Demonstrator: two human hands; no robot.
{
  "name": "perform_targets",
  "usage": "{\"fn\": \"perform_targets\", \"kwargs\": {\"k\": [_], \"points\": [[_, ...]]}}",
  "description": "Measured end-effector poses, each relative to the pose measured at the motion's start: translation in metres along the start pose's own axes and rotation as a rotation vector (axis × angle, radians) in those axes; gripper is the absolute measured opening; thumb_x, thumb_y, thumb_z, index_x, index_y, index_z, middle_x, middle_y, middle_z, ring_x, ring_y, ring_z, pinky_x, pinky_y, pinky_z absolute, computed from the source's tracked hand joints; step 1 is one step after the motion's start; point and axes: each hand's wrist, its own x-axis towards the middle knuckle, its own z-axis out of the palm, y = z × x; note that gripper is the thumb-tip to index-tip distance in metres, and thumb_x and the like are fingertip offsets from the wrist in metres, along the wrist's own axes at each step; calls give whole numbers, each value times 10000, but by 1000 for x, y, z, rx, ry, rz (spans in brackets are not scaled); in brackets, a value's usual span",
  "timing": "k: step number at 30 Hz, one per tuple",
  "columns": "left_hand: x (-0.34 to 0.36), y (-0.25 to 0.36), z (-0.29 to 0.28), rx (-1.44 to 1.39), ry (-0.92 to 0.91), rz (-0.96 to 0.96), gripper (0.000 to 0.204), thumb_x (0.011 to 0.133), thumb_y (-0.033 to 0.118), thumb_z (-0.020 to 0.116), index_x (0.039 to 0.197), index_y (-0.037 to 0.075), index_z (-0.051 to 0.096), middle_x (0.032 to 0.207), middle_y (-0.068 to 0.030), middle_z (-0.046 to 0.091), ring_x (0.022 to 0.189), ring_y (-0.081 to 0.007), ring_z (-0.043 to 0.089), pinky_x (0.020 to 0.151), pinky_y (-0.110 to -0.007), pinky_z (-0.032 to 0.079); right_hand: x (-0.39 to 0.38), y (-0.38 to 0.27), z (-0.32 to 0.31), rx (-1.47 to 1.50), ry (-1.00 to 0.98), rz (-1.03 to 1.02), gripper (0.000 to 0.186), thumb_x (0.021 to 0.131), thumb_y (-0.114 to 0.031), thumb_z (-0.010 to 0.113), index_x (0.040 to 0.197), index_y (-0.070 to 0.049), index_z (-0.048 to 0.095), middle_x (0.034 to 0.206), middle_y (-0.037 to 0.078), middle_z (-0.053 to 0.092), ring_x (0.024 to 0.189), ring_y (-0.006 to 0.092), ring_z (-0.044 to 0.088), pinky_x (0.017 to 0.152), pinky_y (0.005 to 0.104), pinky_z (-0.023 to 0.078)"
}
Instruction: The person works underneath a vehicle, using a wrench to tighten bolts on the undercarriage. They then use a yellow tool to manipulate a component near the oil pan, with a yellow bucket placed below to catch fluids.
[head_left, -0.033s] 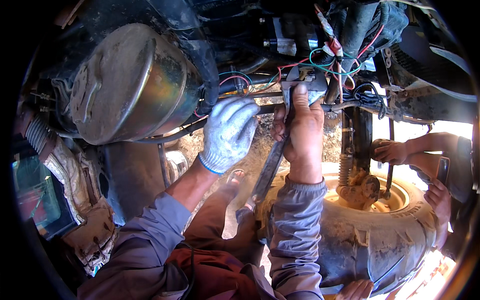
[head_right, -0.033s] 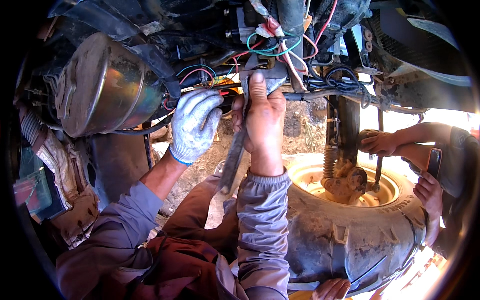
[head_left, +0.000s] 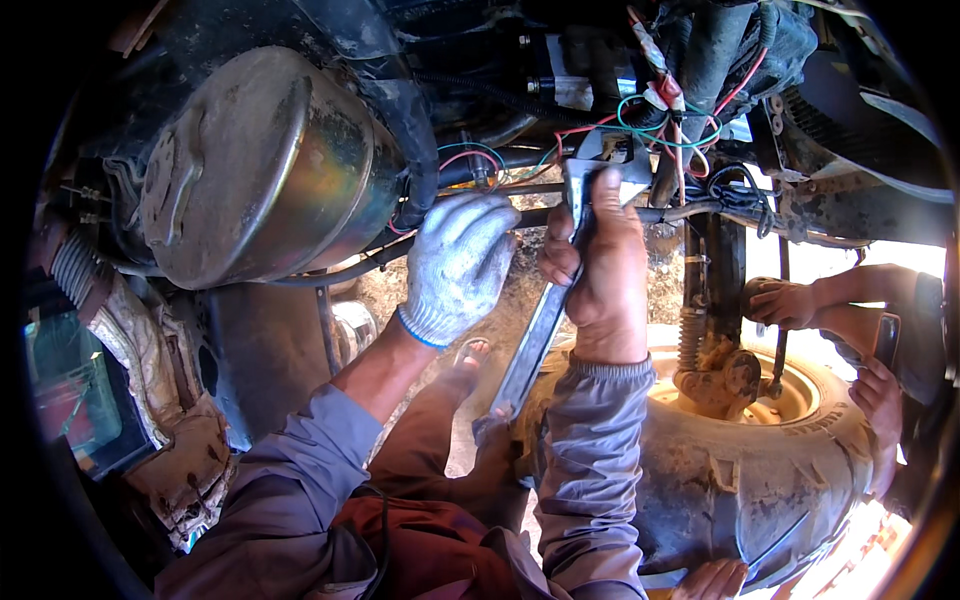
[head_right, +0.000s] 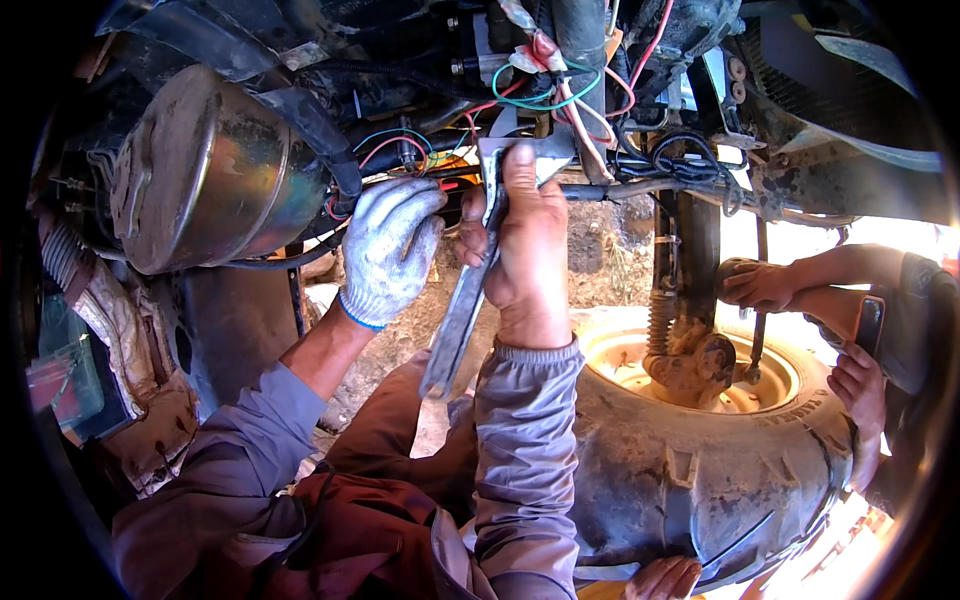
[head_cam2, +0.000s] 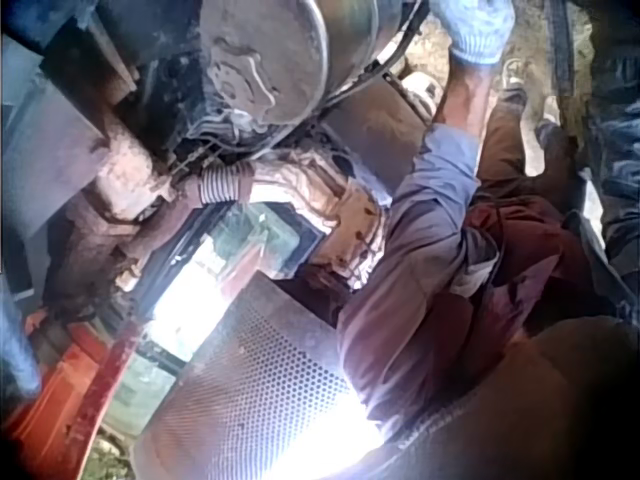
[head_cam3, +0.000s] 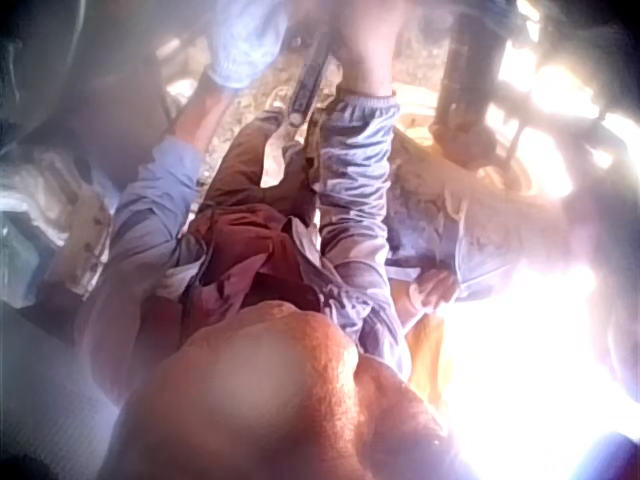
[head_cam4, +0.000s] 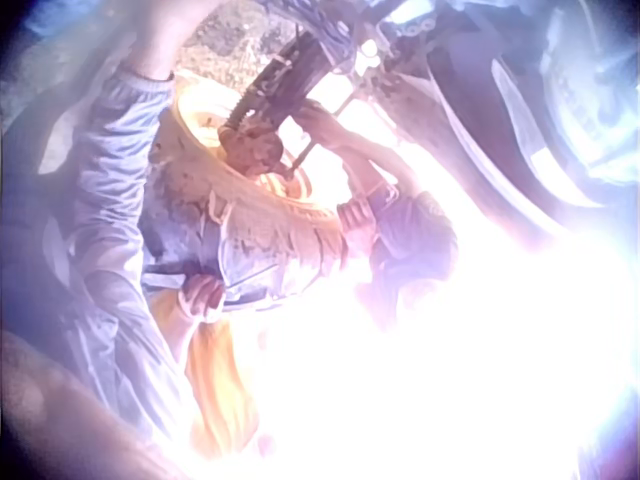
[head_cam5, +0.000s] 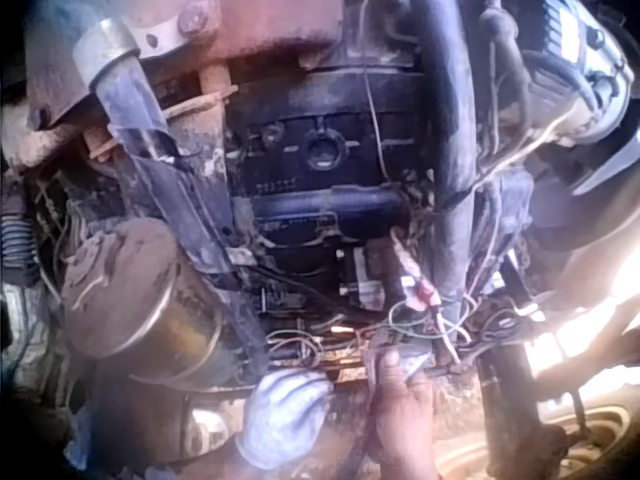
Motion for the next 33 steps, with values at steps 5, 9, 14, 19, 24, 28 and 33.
{"fn": "perform_targets", "kwargs": {"k": [5,9,14,19,24,28,33], "points": [[6,1,0,-40,9,30,277,748,-7,649,1024,13,648,1046,-152,648,978,-342,612,884,-419,482,4,18,7,1041,-551,227,492,1010,-438,456,750,-21,437,617,21,415,428,98,424,384,233,367],[3,1,0,-30,22,36,279,749,-13,662,1026,20,651,1035,-150,651,969,-336,616,884,-420,480,-2,12,-5,827,-397,215,460,991,-490,467,864,-49,490,622,15,445,411,75,384,362,225,329],[1,2,1,26,-2,9,272,766,-19,677,1031,40,677,1073,-114,672,1020,-306,617,915,-398,484,-15,5,-6,-181,88,-81,380,1016,-442,445,970,-74,523,623,39,531,413,77,418,358,210,306],[3,3,0,8,2,1,276,757,-13,687,1026,44,680,1062,-115,677,1014,-306,619,918,-401,481,2,20,-20,-833,294,-519,197,991,-164,525,1023,31,522,648,115,609,531,227,579,483,356,419],[1,0,1,11,2,10,287,750,-17,688,1030,46,677,1064,-115,678,1016,-308,619,914,-402,481,-1,14,-16,-944,345,-511,204,984,-160,530,1014,41,507,691,194,630,557,308,618,496,408,432],[0,1,1,12,1,9,294,744,-14,692,1031,48,677,1065,-115,678,1015,-311,620,911,-404,482,-2,11,-13,-1035,345,-597,175,974,-129,530,1013,37,487,727,242,645,626,407,649,488,443,441],[1,1,1,14,4,-2,290,739,-12,698,1023,47,683,1059,-119,679,1002,-315,622,900,-407,489,-1,4,-4,-1206,355,-710,165,966,-135,572,1019,22,573,776,161,668,600,223,601,539,356,458]]}}
